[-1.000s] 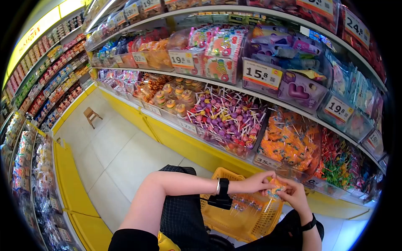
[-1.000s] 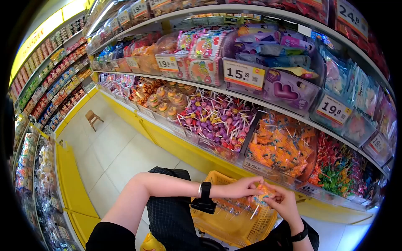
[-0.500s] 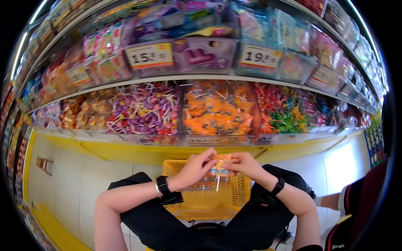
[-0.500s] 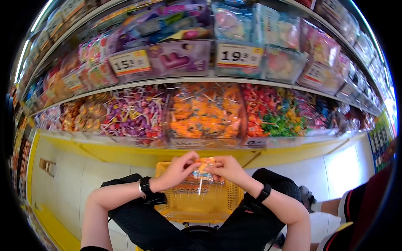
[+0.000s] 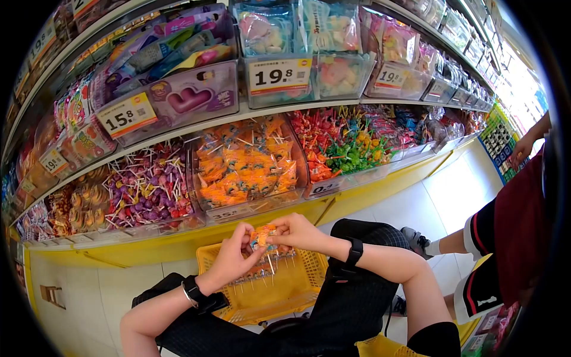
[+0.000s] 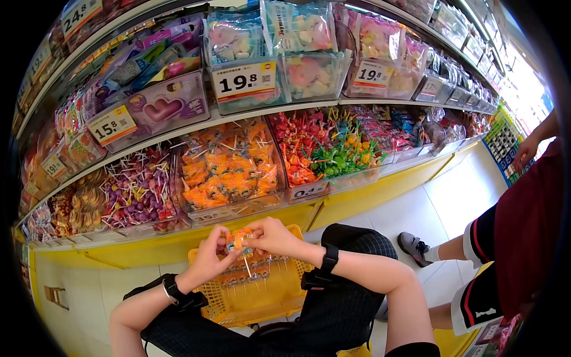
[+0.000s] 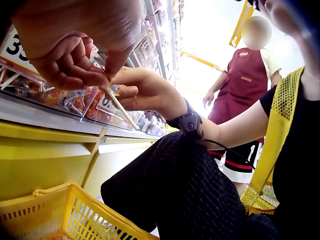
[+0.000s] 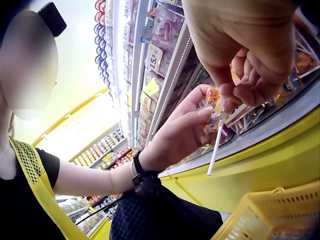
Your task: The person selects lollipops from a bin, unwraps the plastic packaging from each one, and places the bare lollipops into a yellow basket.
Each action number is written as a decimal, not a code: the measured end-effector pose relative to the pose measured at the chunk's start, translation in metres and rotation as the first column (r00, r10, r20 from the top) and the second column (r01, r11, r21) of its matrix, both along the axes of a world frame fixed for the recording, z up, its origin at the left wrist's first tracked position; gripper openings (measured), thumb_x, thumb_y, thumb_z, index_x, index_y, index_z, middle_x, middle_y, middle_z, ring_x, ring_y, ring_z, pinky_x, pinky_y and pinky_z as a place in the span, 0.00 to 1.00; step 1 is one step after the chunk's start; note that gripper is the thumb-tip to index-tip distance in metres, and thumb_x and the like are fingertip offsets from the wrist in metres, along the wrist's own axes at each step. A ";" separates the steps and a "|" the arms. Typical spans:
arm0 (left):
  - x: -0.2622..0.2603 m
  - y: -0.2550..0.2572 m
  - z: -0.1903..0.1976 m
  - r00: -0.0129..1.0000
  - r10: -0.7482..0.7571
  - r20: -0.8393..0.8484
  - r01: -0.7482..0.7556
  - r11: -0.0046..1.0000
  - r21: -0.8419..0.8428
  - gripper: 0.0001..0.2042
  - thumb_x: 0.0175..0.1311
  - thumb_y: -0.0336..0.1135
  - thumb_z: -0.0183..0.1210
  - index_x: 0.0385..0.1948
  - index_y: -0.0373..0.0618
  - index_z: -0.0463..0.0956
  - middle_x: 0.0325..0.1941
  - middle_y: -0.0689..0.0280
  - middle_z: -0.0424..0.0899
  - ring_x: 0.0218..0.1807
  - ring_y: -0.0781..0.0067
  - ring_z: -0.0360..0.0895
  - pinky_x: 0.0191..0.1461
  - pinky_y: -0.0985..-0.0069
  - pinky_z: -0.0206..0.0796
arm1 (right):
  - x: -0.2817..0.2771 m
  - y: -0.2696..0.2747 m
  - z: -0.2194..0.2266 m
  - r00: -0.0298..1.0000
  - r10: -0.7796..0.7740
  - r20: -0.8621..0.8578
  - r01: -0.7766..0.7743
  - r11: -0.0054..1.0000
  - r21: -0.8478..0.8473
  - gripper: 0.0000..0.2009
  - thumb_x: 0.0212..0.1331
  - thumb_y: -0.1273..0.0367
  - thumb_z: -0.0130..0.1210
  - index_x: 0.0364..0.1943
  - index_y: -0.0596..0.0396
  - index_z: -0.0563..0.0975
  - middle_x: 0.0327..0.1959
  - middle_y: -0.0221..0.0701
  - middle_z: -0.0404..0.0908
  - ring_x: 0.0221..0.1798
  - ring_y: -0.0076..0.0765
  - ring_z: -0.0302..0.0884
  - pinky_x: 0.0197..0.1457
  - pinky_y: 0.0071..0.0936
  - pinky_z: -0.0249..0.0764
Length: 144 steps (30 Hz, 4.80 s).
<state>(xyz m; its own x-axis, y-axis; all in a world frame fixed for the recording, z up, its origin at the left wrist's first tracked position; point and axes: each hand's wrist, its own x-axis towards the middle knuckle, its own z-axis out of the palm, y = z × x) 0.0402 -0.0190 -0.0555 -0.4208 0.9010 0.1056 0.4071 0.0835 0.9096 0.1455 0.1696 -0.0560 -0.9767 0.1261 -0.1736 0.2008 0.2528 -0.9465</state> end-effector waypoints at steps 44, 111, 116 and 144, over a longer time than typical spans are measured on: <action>0.015 -0.003 0.011 0.957 0.180 -0.228 -0.157 0.981 0.115 0.06 0.65 0.26 0.54 0.39 0.41 0.67 0.22 0.58 0.74 0.22 0.69 0.75 0.28 0.76 0.65 | 0.001 -0.009 0.003 0.939 0.008 -0.343 0.068 0.976 0.208 0.11 0.57 0.69 0.60 0.38 0.57 0.70 0.19 0.39 0.73 0.20 0.32 0.77 0.24 0.29 0.68; 0.094 0.044 -0.472 0.978 -0.080 -0.191 -0.142 0.417 -0.898 0.24 0.70 0.52 0.48 0.24 0.38 0.78 0.12 0.64 0.73 0.13 0.69 0.69 0.13 0.69 0.63 | 0.047 0.041 0.023 0.961 0.232 -0.153 -0.066 0.725 0.685 0.09 0.54 0.71 0.56 0.37 0.57 0.70 0.25 0.34 0.74 0.31 0.42 0.79 0.28 0.35 0.74; 0.100 0.041 -0.485 0.995 -0.003 -0.104 -0.090 0.480 -0.873 0.24 0.69 0.50 0.50 0.22 0.37 0.78 0.13 0.63 0.76 0.13 0.68 0.71 0.14 0.70 0.66 | 0.046 0.041 0.023 0.962 0.240 -0.131 -0.084 0.715 0.694 0.09 0.55 0.70 0.56 0.37 0.57 0.70 0.25 0.34 0.73 0.30 0.42 0.79 0.28 0.35 0.74; 0.018 0.041 -0.070 0.855 -0.415 -0.313 0.232 0.843 -0.485 0.07 0.64 0.36 0.52 0.34 0.44 0.75 0.27 0.57 0.83 0.27 0.54 0.81 0.34 0.60 0.73 | -0.049 0.039 0.049 0.820 0.014 -0.572 0.386 0.724 0.571 0.05 0.51 0.76 0.56 0.33 0.58 0.75 0.30 0.42 0.77 0.33 0.52 0.77 0.35 0.42 0.73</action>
<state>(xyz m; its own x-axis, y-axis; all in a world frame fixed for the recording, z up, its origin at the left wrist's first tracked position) 0.0579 0.0224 -0.1257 -0.1016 0.9705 -0.2188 0.7899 0.2124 0.5752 0.0962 0.2086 -0.0073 -0.8258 0.1976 0.5282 -0.1371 0.8382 -0.5278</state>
